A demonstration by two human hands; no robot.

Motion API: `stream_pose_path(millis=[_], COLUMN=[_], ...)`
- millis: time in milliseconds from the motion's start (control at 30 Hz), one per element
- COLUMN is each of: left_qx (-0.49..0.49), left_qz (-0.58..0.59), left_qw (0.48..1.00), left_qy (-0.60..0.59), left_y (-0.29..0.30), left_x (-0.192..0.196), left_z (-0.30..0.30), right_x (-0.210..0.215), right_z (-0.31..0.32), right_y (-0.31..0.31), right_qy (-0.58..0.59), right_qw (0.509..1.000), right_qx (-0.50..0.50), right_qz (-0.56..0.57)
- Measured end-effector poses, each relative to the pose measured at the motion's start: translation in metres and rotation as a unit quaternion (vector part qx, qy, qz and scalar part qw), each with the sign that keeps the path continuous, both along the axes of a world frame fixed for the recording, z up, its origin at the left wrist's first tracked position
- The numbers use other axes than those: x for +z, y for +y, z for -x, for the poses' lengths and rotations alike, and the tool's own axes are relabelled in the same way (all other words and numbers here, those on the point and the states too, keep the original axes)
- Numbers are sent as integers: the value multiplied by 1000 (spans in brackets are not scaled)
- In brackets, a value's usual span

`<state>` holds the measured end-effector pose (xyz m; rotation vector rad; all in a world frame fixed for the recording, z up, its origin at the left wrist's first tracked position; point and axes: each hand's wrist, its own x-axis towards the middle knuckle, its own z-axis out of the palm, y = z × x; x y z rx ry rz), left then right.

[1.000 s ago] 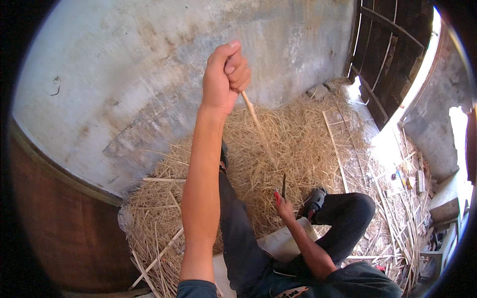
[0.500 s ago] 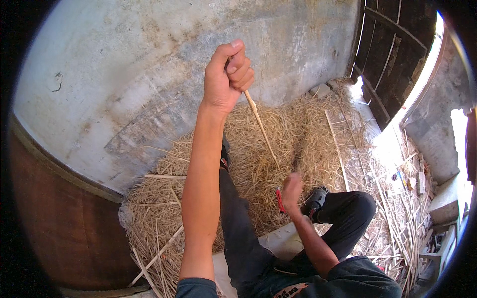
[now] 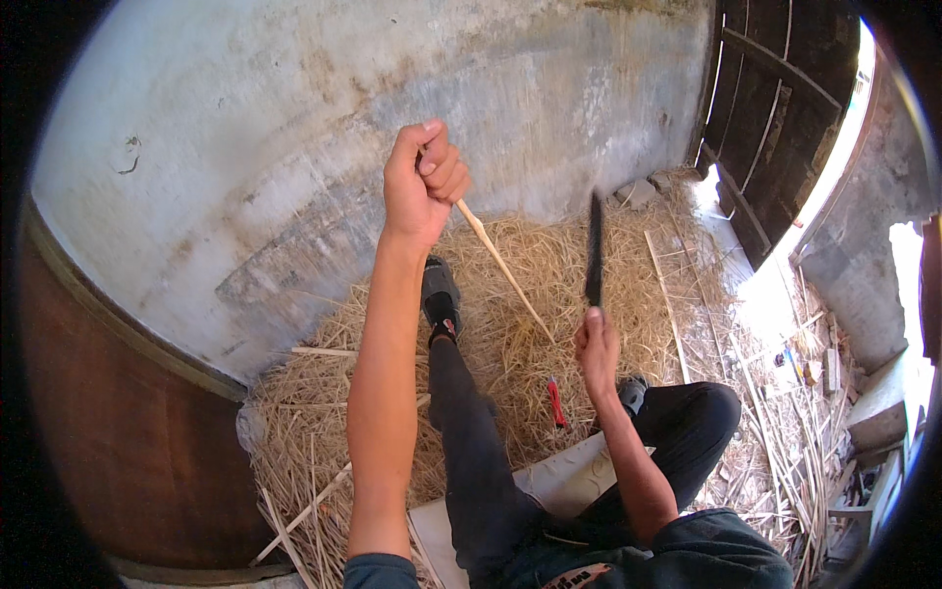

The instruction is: The person sits on a straw-covered floor and uses a red utility knife to strip and smooth a long bamboo stick. They then switch to a large black knife to sharpen one end of the stick into a point, repeatedly shaving the wood while holding the stick vertically.

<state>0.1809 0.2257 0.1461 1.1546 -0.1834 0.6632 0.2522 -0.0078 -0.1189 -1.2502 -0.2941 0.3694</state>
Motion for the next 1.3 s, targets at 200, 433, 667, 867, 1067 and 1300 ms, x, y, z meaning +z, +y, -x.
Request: stream_pose_path(millis=[200, 433, 667, 867, 1067, 1300], left_qx=[3, 2, 6, -16, -27, -295], left_qz=[-1, 4, -1, -7, 13, -90], left_qw=[1000, 1000, 1000, 1000, 999, 950], left_qy=[-7, -14, -5, -21, -17, -57], left_y=[-14, -1, -2, -9, 1, 24], left_x=[4, 0, -1, -1, -4, -8], left_z=[-20, -12, -10, -26, -13, -2], right_x=[-172, -141, 42, -250, -241, -109], right_z=[27, 23, -3, 13, 39, 20], right_y=[-3, 9, 13, -26, -42, -2], right_qy=[-256, -143, -168, -133, -132, 61], right_qw=[945, 938, 980, 834, 895, 992], right_qx=[-97, 35, -44, 134, 48, 11], right_qz=[180, 315, 96, 518, 423, 114])
